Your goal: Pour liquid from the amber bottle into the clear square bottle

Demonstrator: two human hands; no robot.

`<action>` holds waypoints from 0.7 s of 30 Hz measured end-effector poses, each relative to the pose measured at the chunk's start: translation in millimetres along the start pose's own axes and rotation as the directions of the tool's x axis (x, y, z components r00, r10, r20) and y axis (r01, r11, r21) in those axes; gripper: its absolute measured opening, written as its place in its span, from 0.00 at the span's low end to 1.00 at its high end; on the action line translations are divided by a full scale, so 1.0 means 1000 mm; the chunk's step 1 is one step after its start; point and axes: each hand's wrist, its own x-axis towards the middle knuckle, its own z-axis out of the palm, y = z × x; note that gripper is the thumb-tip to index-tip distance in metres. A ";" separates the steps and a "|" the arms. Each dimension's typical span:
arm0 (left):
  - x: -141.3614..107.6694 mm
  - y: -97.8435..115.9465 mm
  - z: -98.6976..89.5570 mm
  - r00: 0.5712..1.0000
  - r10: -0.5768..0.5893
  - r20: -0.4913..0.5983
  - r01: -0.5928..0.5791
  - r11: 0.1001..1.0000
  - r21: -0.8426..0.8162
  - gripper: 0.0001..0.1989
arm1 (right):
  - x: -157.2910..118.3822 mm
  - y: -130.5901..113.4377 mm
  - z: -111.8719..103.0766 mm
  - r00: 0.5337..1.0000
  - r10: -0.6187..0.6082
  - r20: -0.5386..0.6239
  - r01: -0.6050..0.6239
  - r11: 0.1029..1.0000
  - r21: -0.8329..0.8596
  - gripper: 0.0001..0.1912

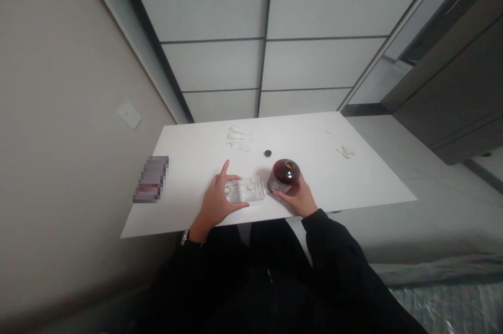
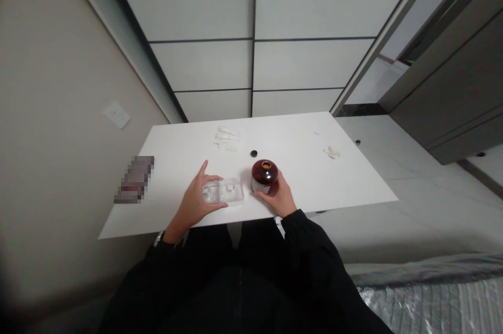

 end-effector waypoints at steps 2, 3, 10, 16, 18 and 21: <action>0.000 0.000 0.000 1.000 0.009 -0.004 -0.009 1.000 -0.001 0.70 | 0.000 0.001 0.000 1.000 0.008 0.003 -0.008 1.000 0.004 0.47; 0.000 0.000 0.000 1.000 0.014 -0.003 -0.014 1.000 0.000 0.69 | 0.000 0.001 0.000 1.000 0.016 0.005 -0.016 1.000 0.007 0.48; 0.002 -0.001 0.001 0.998 0.057 -0.019 -0.056 0.998 0.023 0.69 | 0.000 0.003 0.001 1.000 0.017 -0.001 -0.017 0.998 0.068 0.52; 0.002 -0.004 0.004 0.998 0.051 -0.032 -0.050 0.998 0.026 0.71 | -0.004 0.006 0.002 1.000 0.016 0.012 -0.017 0.994 0.110 0.51; 0.002 -0.004 0.004 0.998 0.056 -0.031 -0.055 0.998 0.026 0.71 | -0.004 0.006 0.001 1.000 0.015 0.027 -0.017 0.995 0.103 0.51; 0.002 -0.003 0.003 0.998 0.052 -0.026 -0.051 0.998 0.026 0.71 | -0.004 0.003 -0.001 0.999 0.006 0.034 -0.009 0.995 0.102 0.51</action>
